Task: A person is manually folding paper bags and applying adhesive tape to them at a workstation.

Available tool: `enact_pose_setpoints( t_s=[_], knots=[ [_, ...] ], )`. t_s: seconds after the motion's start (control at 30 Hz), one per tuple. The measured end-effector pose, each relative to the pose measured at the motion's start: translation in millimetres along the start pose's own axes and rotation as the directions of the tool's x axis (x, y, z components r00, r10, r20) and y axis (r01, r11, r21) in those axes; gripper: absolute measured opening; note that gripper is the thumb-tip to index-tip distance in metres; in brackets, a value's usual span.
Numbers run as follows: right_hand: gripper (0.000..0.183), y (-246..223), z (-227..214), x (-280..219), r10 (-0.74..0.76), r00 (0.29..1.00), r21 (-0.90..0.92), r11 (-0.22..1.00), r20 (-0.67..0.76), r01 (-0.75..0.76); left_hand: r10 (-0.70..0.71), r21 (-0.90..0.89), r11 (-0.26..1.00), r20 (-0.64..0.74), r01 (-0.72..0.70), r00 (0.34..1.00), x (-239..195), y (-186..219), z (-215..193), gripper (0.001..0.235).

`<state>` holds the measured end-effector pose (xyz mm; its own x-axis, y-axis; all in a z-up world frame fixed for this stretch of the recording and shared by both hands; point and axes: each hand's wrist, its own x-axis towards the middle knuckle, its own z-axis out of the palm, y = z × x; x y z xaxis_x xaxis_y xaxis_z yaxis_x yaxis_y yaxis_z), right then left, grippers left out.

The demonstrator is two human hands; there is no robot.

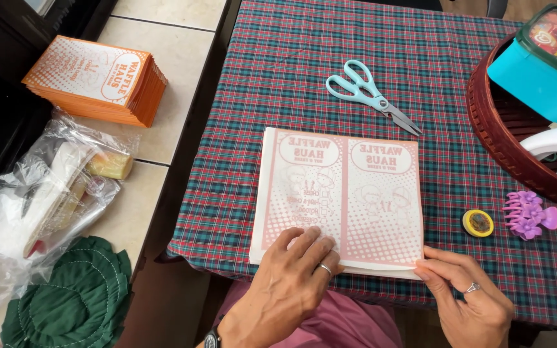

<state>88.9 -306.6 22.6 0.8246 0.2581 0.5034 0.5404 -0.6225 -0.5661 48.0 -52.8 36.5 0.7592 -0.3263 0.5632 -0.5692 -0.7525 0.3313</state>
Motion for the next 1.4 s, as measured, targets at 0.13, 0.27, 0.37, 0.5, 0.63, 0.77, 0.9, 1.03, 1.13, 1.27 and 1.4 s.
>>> enact_pose_setpoints(
  t_s=[0.13,0.27,0.37,0.5,0.63,0.77,0.9,1.03,1.13,1.27,1.4],
  knots=[
    [0.01,4,-1,-1,0.017,0.999,-0.027,1.0,0.032,-0.016,0.007,0.003,1.0,-0.016,-0.007,1.0,-1,0,-2,0.016],
    [0.009,13,1,-5,0.012,0.999,-0.05,0.999,0.039,-0.01,0.014,-0.025,1.0,-0.025,-0.015,1.0,-4,-3,1,0.011],
    [0.008,11,0,-4,0.026,0.999,-0.064,0.998,0.045,-0.023,0.005,-0.029,1.0,-0.081,-0.008,0.997,-6,-5,12,0.007],
    [0.01,1,-4,1,0.079,0.995,-0.077,0.994,0.055,-0.075,-0.001,0.005,1.0,-0.117,0.002,0.993,-4,-5,13,0.01],
    [0.023,-19,-6,4,0.044,0.999,-0.058,0.997,0.016,-0.043,-0.006,0.011,1.0,-0.114,0.008,0.993,-4,-4,13,0.011],
    [0.016,3,-5,-18,0.271,0.957,-0.052,0.959,-0.101,-0.277,-0.003,-0.015,1.0,-0.163,0.0,0.987,-6,-3,15,0.01],
    [0.031,-5,-11,7,0.727,0.686,0.075,0.684,0.009,-0.726,-0.019,-0.036,0.999,-0.181,0.013,0.983,-10,-3,17,0.011],
    [0.073,35,-11,22,0.754,0.593,0.327,0.506,0.283,-0.798,-0.039,-0.056,0.998,-0.197,0.029,0.98,-13,-3,19,0.01],
    [0.078,46,-7,40,0.721,0.56,0.361,0.436,0.408,-0.825,-0.037,-0.057,0.998,-0.189,0.026,0.981,-17,-3,21,0.006],
    [0.027,64,10,56,0.729,0.545,0.416,0.381,0.415,-0.826,-0.029,-0.053,0.998,-0.138,0.022,0.99,-13,1,13,0.009],
    [0.035,29,6,57,0.666,0.682,0.415,0.551,0.303,-0.724,-0.106,-0.216,0.973,-0.085,0.086,0.991,-11,-14,-5,0.032]
  ],
)
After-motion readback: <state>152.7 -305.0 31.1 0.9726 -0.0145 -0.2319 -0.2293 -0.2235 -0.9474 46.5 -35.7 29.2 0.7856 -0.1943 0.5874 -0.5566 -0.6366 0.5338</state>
